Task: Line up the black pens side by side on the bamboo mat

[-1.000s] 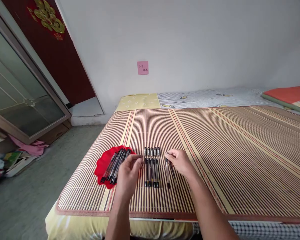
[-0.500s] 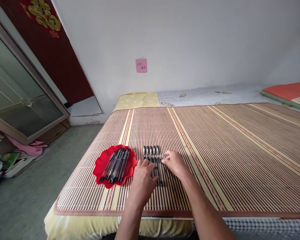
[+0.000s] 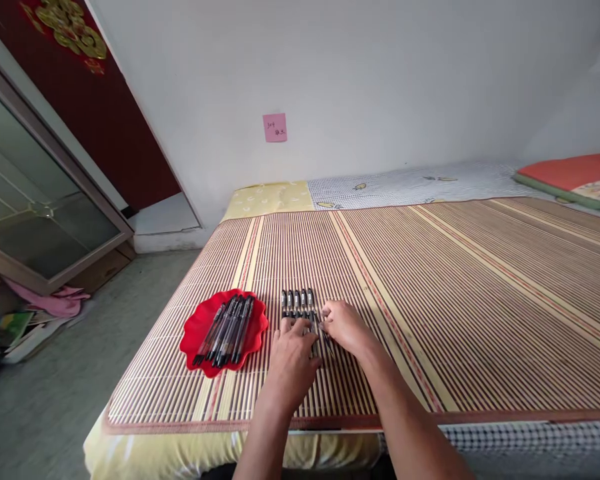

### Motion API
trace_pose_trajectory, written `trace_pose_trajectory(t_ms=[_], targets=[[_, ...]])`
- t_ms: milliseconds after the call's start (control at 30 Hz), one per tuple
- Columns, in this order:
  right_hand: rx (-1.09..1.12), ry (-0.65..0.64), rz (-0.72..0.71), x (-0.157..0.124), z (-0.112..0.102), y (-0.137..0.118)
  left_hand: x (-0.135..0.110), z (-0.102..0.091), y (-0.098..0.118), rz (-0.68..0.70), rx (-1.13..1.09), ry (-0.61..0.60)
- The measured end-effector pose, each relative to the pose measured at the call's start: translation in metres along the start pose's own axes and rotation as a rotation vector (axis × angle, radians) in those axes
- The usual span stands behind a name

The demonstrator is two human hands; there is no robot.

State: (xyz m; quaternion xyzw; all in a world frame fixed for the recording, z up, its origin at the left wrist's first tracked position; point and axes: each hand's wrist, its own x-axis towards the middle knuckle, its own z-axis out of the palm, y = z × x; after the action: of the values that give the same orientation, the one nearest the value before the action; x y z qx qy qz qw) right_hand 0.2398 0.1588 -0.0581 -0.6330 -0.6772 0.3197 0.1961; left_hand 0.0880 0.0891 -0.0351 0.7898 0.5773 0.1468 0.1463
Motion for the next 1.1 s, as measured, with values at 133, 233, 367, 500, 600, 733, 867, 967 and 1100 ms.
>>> trace_pose_trajectory(t_ms=[133, 233, 367, 500, 600, 733, 867, 967, 1100], targets=[[-0.028, 0.024, -0.011, 0.001, 0.003, -0.001, 0.000, -0.001, 0.001, 0.006, -0.008, -0.007], [-0.042, 0.039, -0.023, 0.002, 0.005, -0.002, -0.001, 0.000, 0.001, 0.011, -0.006, 0.002], [-0.046, 0.054, -0.031, 0.002, 0.007, -0.003, 0.000, 0.001, 0.000, 0.020, -0.028, 0.001], [-0.036, 0.059, -0.034, 0.001, 0.007, -0.004, 0.001, 0.001, 0.000, 0.033, -0.041, -0.003], [-0.032, 0.062, -0.032, 0.002, 0.008, -0.004, 0.000, 0.001, -0.001, 0.036, -0.031, -0.005], [-0.022, 0.062, -0.018, 0.004, 0.009, -0.002, 0.000, 0.003, -0.003, 0.039, -0.022, 0.003], [0.013, 0.049, -0.004, 0.006, 0.012, 0.002, 0.000, 0.005, -0.004, 0.044, -0.030, 0.011], [0.048, 0.023, 0.006, 0.007, 0.016, 0.005, 0.000, 0.006, -0.005, 0.066, -0.047, 0.024], [0.087, -0.013, 0.023, 0.009, 0.020, 0.009, 0.000, 0.002, -0.007, 0.105, -0.073, 0.066]])
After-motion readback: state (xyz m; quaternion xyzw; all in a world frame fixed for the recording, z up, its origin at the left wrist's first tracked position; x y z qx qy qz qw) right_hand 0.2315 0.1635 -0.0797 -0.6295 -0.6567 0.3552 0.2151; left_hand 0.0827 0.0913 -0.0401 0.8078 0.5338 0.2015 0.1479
